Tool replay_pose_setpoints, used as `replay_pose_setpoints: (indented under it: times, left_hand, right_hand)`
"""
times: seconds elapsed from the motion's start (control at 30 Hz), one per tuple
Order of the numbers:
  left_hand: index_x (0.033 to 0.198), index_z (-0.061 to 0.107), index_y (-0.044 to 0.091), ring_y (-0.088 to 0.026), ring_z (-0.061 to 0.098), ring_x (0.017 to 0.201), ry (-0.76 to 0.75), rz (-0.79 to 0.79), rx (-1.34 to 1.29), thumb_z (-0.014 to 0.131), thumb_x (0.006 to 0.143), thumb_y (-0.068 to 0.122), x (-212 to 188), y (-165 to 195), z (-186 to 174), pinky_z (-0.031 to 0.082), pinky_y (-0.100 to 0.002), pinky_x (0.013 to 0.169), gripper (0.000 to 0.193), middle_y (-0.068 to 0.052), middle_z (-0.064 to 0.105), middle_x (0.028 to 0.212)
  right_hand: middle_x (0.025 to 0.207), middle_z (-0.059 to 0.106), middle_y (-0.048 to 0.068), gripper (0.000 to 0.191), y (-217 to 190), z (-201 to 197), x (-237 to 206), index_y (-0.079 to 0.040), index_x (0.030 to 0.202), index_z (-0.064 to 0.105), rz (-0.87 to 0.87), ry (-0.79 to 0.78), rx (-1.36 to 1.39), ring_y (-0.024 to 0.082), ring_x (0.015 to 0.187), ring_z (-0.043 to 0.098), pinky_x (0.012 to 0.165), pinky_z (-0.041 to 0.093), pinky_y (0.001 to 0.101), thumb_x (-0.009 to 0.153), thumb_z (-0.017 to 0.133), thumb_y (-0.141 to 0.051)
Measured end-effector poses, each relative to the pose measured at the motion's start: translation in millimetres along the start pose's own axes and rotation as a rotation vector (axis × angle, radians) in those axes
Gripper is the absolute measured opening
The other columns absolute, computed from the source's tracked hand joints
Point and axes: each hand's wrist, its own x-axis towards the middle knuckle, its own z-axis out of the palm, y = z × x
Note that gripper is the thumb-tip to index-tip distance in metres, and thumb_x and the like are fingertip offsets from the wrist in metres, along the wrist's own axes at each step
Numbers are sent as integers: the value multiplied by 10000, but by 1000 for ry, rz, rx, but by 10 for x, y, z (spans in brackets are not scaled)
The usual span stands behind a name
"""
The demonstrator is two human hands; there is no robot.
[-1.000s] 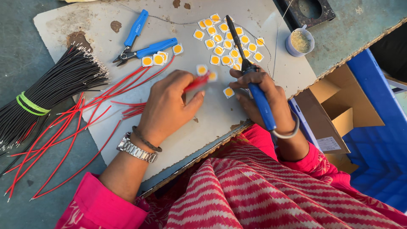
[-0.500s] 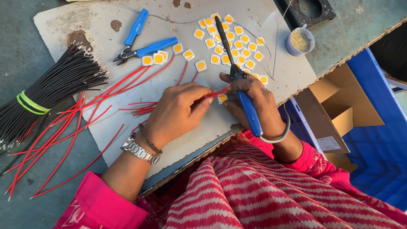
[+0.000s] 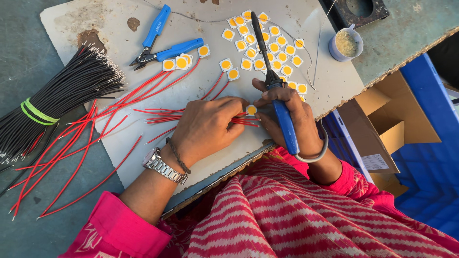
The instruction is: The person strips red wires with pliers, dips the wire ends into a small container of flux, and then uses a soldering iron to attach the wires to square LED modules on a workbench. The person repeats this process for multiple LEDs, placing finished units aside.
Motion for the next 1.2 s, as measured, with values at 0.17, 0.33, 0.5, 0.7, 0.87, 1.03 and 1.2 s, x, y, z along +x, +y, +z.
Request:
replay_pose_setpoints:
  times: [0.17, 0.33, 0.5, 0.7, 0.87, 1.03, 1.2]
  left_hand:
    - [908, 630, 76, -316, 683, 662, -79, -21, 60, 725, 836, 177, 25, 4, 5, 520, -450, 561, 157, -62, 700, 833]
    - [973, 661, 70, -318, 688, 676, -104, -8, 49, 742, 823, 196, 23, 2, -10, 518, -451, 554, 212, -59, 717, 878]
    - [1062, 699, 93, -294, 712, 724, -91, -29, 3, 729, 818, 163, 84, 51, -46, 550, -420, 590, 256, -46, 749, 966]
    - [1050, 713, 82, -283, 718, 717, -106, -33, -22, 740, 798, 157, 93, 43, -32, 558, -405, 586, 265, -44, 763, 997]
    - [1006, 712, 67, -260, 730, 723, -97, -25, -38, 730, 804, 143, 110, 12, 7, 567, -390, 604, 216, -37, 774, 1069]
    - [1070, 724, 66, -272, 728, 731, -85, -8, -33, 723, 805, 138, 99, 14, -6, 566, -393, 615, 274, -51, 766, 1033]
    - [1053, 718, 73, -277, 728, 728, -75, -5, -11, 720, 823, 161, 77, -3, -1, 559, -403, 601, 247, -41, 767, 1033]
  right_hand:
    - [1337, 701, 210, 478, 7, 0, -34, -60, 1249, 454, 74, 7, 55, 225, 1105, 766, 910, 609, 321, 905, 768, 48]
    - [1300, 710, 228, 350, 122, -179, -181, -4, 1414, 475, 58, 130, 205, 227, 1052, 759, 950, 604, 310, 1125, 638, -114]
    - [1026, 716, 190, 557, 390, -653, -320, 60, 1443, 523, 21, 458, 386, 224, 810, 692, 784, 583, 304, 1112, 701, -351]
    - [839, 636, 159, 393, 552, -1143, -570, 76, 1118, 610, 40, 685, 530, 200, 617, 610, 564, 504, 288, 1086, 661, -312]
    - [717, 582, 147, 222, 552, -1224, -663, 52, 821, 576, 140, 708, 495, 162, 534, 541, 526, 417, 251, 976, 602, -105]
    - [695, 603, 115, 204, 476, -1141, -617, 60, 792, 578, 296, 533, 453, 78, 484, 445, 475, 326, 196, 902, 609, -109]
    - [690, 613, 101, 195, 461, -1122, -538, 53, 793, 582, 307, 498, 459, 48, 457, 412, 442, 292, 178, 901, 612, -106]
